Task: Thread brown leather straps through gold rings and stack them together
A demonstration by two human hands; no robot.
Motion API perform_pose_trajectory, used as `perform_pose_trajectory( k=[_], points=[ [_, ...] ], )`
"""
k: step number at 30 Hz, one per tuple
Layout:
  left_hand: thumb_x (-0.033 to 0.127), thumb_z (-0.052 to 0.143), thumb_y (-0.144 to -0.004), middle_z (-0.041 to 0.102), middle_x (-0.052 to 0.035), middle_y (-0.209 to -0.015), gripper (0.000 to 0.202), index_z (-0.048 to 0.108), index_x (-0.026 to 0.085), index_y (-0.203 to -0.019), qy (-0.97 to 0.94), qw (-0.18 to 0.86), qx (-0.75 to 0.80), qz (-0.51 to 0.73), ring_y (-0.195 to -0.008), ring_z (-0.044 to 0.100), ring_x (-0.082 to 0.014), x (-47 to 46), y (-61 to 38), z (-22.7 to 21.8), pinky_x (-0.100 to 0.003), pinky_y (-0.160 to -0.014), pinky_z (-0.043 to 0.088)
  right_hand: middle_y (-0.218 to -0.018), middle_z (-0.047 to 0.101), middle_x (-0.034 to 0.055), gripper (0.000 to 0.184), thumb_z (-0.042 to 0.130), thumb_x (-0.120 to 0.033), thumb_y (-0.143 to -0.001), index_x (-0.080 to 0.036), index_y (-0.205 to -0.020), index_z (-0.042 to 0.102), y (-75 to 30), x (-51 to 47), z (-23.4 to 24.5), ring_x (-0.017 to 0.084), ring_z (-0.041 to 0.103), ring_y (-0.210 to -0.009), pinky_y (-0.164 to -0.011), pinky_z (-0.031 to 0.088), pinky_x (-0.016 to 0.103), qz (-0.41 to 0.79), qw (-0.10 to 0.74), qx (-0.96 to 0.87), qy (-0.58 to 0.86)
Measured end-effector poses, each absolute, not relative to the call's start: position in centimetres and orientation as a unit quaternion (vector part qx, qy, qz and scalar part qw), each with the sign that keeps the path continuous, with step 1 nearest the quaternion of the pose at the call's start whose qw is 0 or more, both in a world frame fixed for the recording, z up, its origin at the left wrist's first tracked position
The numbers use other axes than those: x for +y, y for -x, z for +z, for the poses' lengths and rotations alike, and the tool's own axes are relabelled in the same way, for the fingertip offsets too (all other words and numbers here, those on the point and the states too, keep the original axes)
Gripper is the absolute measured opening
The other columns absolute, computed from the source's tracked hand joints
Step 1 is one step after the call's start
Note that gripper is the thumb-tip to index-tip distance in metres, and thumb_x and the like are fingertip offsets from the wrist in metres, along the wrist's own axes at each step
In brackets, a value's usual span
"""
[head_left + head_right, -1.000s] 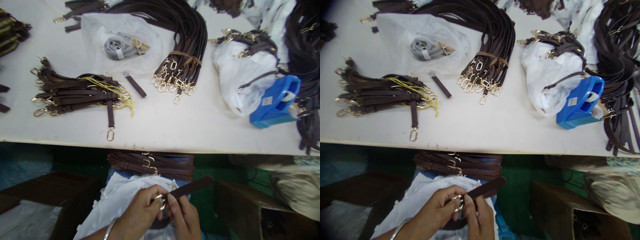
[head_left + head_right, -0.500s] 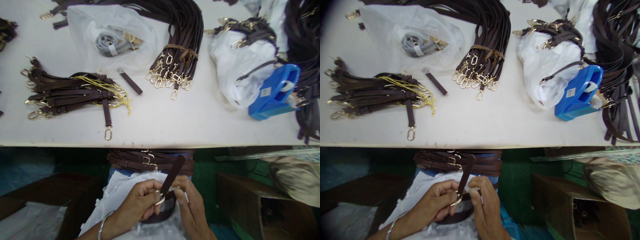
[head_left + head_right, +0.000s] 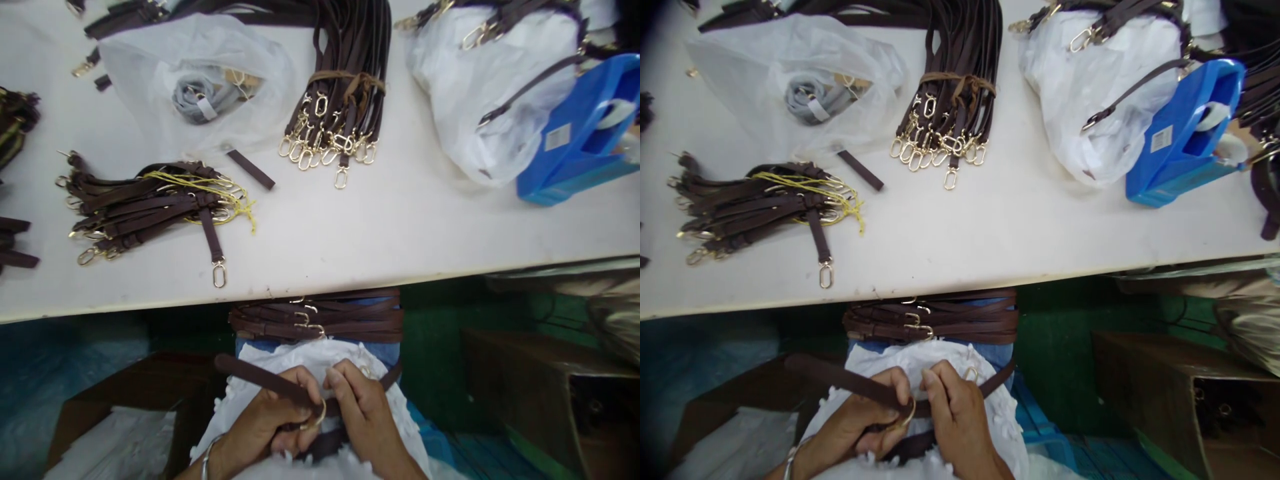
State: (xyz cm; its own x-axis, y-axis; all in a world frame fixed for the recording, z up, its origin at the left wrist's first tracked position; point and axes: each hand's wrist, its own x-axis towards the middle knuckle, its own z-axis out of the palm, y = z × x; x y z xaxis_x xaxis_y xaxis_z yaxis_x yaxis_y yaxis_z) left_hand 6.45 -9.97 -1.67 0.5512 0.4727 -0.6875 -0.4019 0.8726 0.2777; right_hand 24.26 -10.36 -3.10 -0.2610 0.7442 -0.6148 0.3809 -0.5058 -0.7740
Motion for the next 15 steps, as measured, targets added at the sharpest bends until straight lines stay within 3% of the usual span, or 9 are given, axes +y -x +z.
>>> perform_pose_trajectory(
  k=[15],
  points=[
    [0.031,0.075,-0.078,0.068,0.0018,-0.063,0.018,0.06,0.022,-0.081,-0.005,0.881,0.348,0.32,-0.032,0.022,0.0017,-12.4,-6.2,-2.3,-0.008,-0.031,0.015,-0.069,0.06,-0.0015,0.034,0.031,-0.042,-0.101,-0.023,-0.086,0.056,-24.3,-11.0,-2.2,0.015,0.059,-0.062,-0.059,0.036,0.027,0.614,0.126,-0.513,0.586]
  ],
)
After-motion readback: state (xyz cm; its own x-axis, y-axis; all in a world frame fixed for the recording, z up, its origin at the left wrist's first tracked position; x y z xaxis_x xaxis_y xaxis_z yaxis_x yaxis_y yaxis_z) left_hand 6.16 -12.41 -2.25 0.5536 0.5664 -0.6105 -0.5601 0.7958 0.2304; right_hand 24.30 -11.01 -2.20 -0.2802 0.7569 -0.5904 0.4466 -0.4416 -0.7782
